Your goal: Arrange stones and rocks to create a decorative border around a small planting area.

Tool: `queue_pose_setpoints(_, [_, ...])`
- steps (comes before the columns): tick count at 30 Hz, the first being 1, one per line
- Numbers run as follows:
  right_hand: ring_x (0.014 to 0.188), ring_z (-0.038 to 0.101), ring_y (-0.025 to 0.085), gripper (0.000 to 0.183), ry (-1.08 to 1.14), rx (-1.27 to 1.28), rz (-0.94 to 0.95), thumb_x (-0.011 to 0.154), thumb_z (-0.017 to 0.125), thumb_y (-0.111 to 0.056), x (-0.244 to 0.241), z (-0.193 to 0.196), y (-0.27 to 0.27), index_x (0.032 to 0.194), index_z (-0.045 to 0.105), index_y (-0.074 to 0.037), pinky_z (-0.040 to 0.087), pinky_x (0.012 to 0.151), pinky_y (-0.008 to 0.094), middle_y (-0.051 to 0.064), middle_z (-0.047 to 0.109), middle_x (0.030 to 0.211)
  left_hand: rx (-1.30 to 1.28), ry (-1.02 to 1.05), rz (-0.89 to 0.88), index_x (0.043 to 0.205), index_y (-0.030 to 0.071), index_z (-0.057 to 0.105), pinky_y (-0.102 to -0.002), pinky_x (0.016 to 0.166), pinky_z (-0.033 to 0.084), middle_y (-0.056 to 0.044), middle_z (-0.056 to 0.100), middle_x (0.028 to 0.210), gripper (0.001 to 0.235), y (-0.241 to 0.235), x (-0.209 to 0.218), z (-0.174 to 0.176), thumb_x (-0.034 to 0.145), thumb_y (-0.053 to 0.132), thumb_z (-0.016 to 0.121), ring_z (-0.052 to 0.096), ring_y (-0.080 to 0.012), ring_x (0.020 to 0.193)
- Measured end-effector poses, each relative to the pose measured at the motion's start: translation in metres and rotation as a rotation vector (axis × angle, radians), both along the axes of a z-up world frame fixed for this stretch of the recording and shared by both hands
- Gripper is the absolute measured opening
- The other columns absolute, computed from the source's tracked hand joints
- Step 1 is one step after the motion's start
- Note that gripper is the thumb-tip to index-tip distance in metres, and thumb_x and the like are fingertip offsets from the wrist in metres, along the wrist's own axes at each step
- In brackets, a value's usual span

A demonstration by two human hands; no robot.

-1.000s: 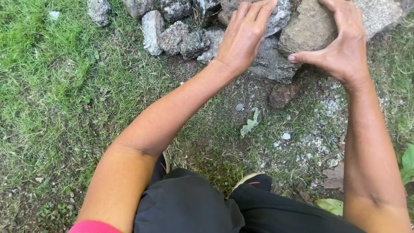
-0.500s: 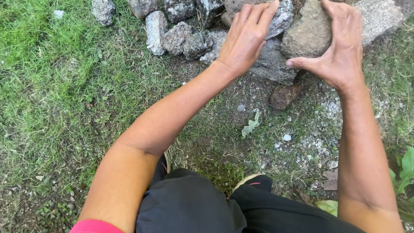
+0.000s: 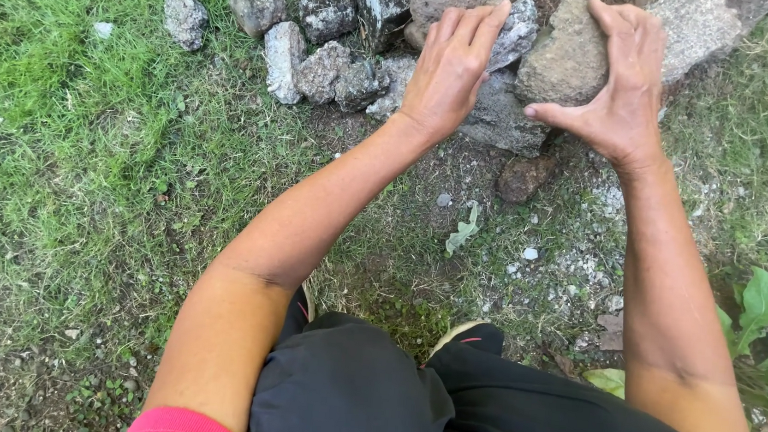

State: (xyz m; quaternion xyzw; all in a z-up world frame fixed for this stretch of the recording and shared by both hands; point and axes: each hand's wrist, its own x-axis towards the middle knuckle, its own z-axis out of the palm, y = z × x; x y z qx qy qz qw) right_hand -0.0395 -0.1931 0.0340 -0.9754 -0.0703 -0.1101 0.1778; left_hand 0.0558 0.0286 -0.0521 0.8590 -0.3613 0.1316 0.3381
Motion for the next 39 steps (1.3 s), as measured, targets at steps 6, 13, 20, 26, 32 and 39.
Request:
queue_pose_setpoints(6, [0.149,0.041,0.035,0.125,0.046,-0.028,-0.009,0.065,0.093,-0.072,-0.004,0.016,0.008,0.160,0.042,-0.011,0.038,0.129,0.055,0.016,0.043,0.151,0.030,0.039,-0.020,0.154,-0.001,0.039,-0.043,0.114,0.047,-0.015,0.055,0.144,0.085,0.010,-0.003,0.016,0.080,-0.001,0.082,0.053,-0.0293,0.130])
queue_pose_setpoints(13, [0.157,0.033,0.039,0.120,0.028,-0.003,-0.089,0.072,0.092,-0.072,-0.013,0.005,0.013,0.162,0.040,-0.011,0.029,0.134,0.059,0.019,0.036,0.162,-0.002,-0.051,0.008,0.161,0.005,0.032,-0.050,0.132,0.029,-0.017,0.032,0.164,0.088,0.023,-0.014,0.010,0.088,0.008,0.082,0.034,-0.0358,0.152])
queue_pose_setpoints(20, [0.157,0.033,0.038,0.111,0.022,0.053,-0.129,0.077,0.094,-0.065,-0.013,0.003,0.016,0.160,0.043,-0.012,0.029,0.134,0.057,0.017,0.037,0.162,0.023,-0.012,0.027,0.163,-0.001,0.024,-0.057,0.133,0.010,-0.023,-0.009,0.170,0.089,0.024,-0.014,-0.008,0.097,0.023,0.077,-0.006,-0.0455,0.158])
queue_pose_setpoints(26, [0.157,0.034,0.038,0.109,-0.004,0.066,-0.113,0.076,0.096,-0.060,-0.013,0.002,0.015,0.159,0.044,-0.012,0.031,0.134,0.056,0.017,0.037,0.159,0.057,-0.040,0.039,0.164,-0.002,0.024,-0.056,0.134,0.011,-0.023,-0.009,0.170,0.086,0.023,-0.013,-0.008,0.099,0.020,0.075,-0.005,-0.0454,0.158])
queue_pose_setpoints(32, [0.155,0.034,0.038,0.108,-0.009,0.076,-0.124,0.075,0.097,-0.058,-0.013,0.005,0.021,0.158,0.045,-0.012,0.031,0.133,0.056,0.017,0.038,0.161,0.083,-0.044,0.057,0.163,-0.002,0.027,-0.057,0.133,0.012,-0.024,-0.007,0.170,0.083,0.022,-0.012,-0.008,0.099,0.020,0.074,-0.004,-0.0462,0.158])
queue_pose_setpoints(39, [0.154,0.035,0.038,0.107,0.002,0.080,-0.133,0.073,0.094,-0.057,-0.012,0.009,0.024,0.157,0.045,-0.012,0.032,0.132,0.057,0.017,0.039,0.159,0.104,-0.025,0.046,0.162,-0.003,0.029,-0.056,0.132,0.008,-0.027,-0.003,0.169,0.081,0.024,-0.012,-0.003,0.098,0.021,0.073,-0.003,-0.0475,0.157])
